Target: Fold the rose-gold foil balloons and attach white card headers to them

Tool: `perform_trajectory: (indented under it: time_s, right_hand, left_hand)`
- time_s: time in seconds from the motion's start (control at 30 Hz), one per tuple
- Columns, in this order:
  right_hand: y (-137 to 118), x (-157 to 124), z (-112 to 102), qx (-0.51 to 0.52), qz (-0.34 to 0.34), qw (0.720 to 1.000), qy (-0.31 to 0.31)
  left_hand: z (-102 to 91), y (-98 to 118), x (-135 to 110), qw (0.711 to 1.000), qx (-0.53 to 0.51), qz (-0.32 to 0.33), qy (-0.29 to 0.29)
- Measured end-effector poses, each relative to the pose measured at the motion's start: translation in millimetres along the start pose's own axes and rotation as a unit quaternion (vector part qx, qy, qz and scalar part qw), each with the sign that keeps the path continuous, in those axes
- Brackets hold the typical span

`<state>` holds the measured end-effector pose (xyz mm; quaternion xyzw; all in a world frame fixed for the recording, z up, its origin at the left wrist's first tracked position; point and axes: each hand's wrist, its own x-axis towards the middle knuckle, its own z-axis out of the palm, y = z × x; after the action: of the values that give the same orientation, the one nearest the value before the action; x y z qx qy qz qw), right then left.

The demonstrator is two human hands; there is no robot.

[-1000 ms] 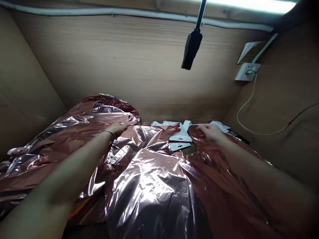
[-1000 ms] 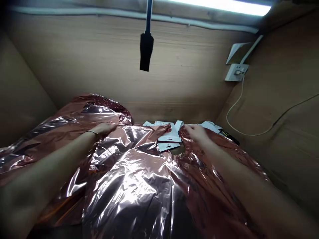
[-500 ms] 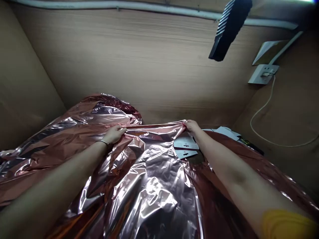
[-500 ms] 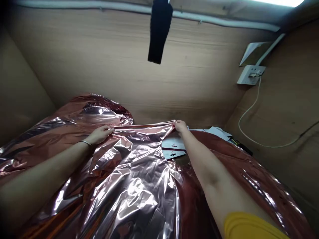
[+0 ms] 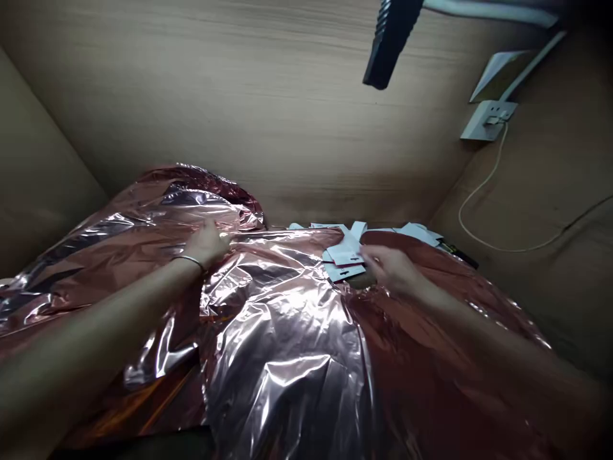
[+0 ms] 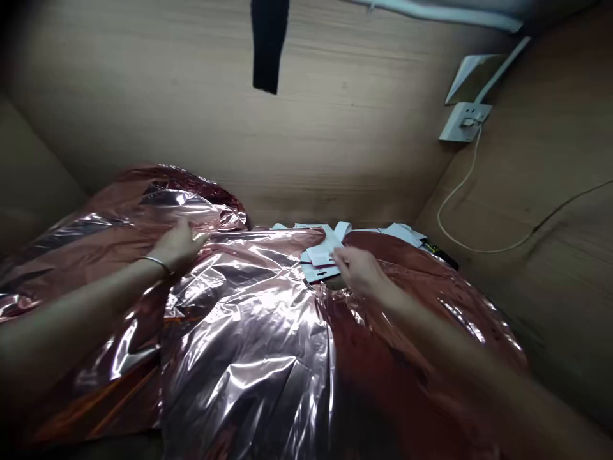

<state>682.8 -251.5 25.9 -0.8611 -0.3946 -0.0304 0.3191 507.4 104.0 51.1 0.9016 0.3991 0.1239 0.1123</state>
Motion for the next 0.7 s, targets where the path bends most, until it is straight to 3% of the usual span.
perform_trajectory:
  time_s: [0.07, 0.1, 0.13, 0.17, 0.27, 0.33, 0.4, 0.53, 0.6, 0.7]
  right_hand:
    - [1, -68, -2, -0.036, -0.061, 0.995, -0.076]
    - [4, -100, -2, -0.071, -0.075, 0.988, -0.112]
    - [8, -129, -2, -0.106, -0.052, 0.985, -0.128]
    - [12, -153, 0, -0.13, -0.022, 0.98, -0.149]
    - [22, -194, 7, -0.153, 0.033, 0.972, -0.176]
    - [25, -203, 12, -0.141, 0.034, 0.975, -0.169]
    - [25, -204, 15, -0.126, 0.034, 0.978, -0.164]
    - [34, -193, 1, -0.071, 0.005, 0.985, -0.157]
    - [56, -179, -17, -0.082, 0.028, 0.992, -0.092]
    - [108, -149, -52, -0.162, 0.148, 0.975, 0.034]
  left_hand:
    - [0.6, 17, -41, 0.995, 0.037, 0.093, 0.022]
    - [4.7, 24, -68, 0.98, 0.069, 0.188, 0.017]
    - [11.4, 30, -98, 0.948, 0.087, 0.308, -0.004]
    - [19.9, 33, -128, 0.923, 0.087, 0.373, -0.025]
    - [46.8, 29, -202, 0.878, 0.072, 0.455, -0.132]
    - [56.4, 24, -225, 0.867, 0.066, 0.458, -0.185]
    - [55.8, 28, -230, 0.872, 0.058, 0.441, -0.205]
    - [44.5, 61, -230, 0.891, 0.036, 0.425, -0.157]
    - [47.8, 75, -238, 0.878, 0.034, 0.448, -0.163]
    - [64.2, 81, -251, 0.861, 0.039, 0.468, -0.194]
